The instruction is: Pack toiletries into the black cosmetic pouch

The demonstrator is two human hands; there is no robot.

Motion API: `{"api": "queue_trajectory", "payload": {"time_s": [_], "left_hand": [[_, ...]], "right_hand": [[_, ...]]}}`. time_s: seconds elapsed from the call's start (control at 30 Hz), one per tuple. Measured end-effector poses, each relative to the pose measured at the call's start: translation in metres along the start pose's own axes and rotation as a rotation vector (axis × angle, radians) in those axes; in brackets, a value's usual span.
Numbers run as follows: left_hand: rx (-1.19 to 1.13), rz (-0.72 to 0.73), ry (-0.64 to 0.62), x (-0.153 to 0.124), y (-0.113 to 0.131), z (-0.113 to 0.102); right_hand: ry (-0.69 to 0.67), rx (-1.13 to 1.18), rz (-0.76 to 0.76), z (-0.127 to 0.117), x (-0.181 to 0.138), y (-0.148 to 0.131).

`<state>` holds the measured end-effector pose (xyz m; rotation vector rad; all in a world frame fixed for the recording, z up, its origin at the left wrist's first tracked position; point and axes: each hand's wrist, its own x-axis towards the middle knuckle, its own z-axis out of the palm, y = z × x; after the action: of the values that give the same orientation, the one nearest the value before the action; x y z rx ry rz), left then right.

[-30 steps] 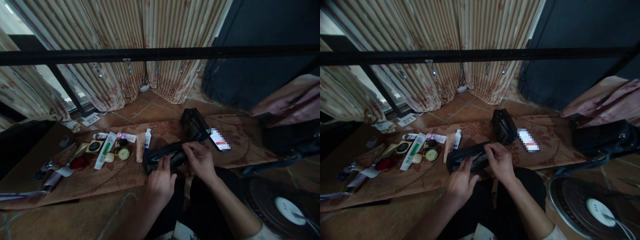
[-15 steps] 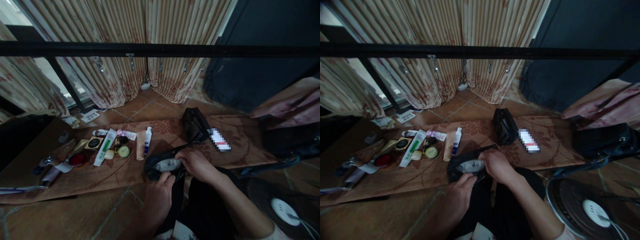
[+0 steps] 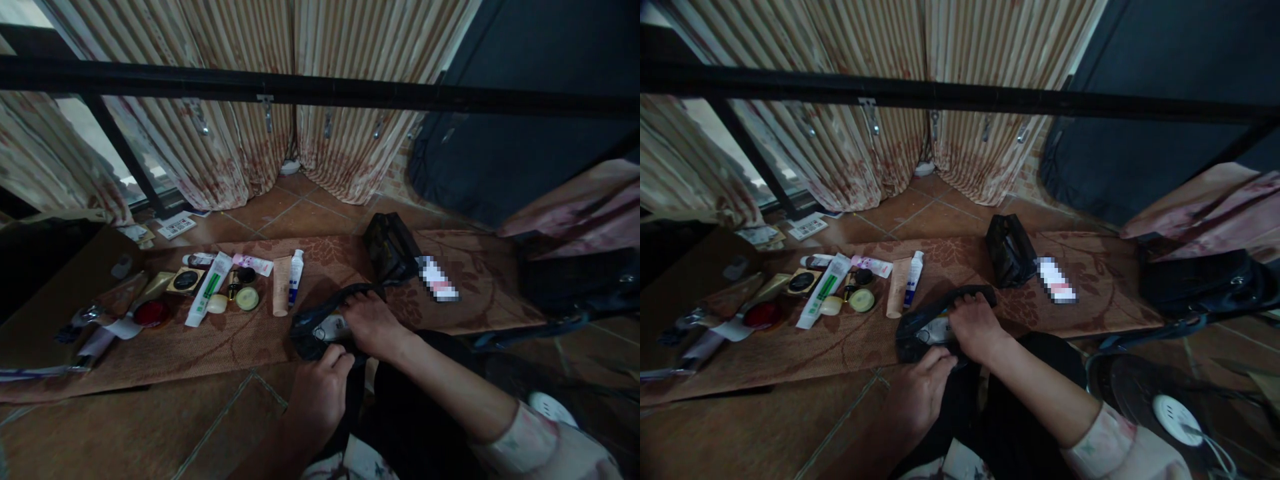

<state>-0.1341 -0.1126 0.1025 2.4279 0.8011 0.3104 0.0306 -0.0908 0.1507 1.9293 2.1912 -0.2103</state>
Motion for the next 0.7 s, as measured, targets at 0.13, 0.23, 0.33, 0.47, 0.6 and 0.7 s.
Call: {"api": "queue_trajectory", "payload": {"time_s": [0.13, 0.23, 0.33, 0.47, 0.6, 0.7], "left_hand": [[-0.003, 0.011, -0.005, 0.000, 0.000, -0.001], [-0.004, 0.009, 0.017, 0.001, 0.000, -0.003], [-0.027, 0.017, 0.037, 0.001, -0.003, -0.004], [-0.055, 0.034, 0.046, 0.001, -0.006, -0.005], [-0.045, 0.017, 0.038, 0.000, -0.005, -0.009], [-0.040, 0.011, 0.015, -0.001, -0.003, -0.010]], "right_hand": [[-0.007, 0.048, -0.018, -0.003, 0.000, 0.012], [0.043, 0.186, -0.046, -0.007, -0.001, 0.028], [0.146, 0.415, -0.038, -0.009, 0.001, 0.039], [0.261, 0.614, -0.033, -0.010, 0.004, 0.041], [0.290, 0.660, -0.038, -0.008, 0.003, 0.038], [0.295, 0.672, -0.015, -0.004, 0.001, 0.039]]}}
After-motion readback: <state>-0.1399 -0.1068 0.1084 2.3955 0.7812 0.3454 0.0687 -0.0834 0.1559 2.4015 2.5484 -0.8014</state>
